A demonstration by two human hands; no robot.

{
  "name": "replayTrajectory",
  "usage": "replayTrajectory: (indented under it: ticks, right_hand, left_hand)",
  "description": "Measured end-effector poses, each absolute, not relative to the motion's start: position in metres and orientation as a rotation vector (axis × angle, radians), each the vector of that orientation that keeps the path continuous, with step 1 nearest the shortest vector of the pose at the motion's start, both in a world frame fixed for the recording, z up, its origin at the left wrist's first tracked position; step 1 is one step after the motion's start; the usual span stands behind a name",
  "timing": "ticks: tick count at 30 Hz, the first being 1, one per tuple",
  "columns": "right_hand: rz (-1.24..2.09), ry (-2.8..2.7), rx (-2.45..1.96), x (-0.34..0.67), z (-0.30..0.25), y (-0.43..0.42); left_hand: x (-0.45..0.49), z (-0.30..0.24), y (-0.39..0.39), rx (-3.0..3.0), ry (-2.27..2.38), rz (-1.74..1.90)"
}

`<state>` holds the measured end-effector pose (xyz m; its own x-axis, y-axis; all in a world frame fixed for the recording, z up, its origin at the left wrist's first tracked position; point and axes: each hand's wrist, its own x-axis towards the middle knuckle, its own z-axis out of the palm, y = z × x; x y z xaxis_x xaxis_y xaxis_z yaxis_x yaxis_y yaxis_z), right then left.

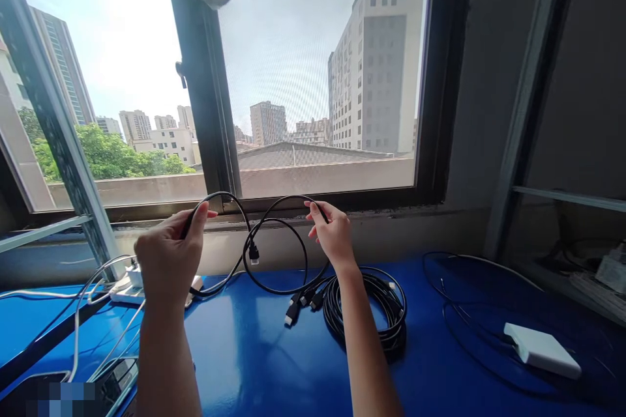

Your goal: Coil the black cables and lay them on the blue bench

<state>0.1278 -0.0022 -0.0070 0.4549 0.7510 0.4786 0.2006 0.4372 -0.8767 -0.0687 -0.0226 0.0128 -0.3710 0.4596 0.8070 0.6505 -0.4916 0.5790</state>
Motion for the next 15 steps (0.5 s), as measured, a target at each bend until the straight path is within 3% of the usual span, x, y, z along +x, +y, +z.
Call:
replayTrajectory:
  ticks: [4,10,15]
  right_hand:
    - [0.493,-1.007,-1.219,0.128,-0.016,0.005]
    - [0.621,-1.004,-1.27,0.126,-0.02,0.007]
    - [0.887,-1.035,-1.21,0.122,-0.024,0.01]
  left_hand:
    - [-0.06,0.015,-0.03,-1.722,-1.178,-2.155]
    - [-0.048,0.019,-0.044,-1.342,-0.831,-2.718]
    - [-0.047,0.02,-0.048,-1.502,-1.044,-2.606]
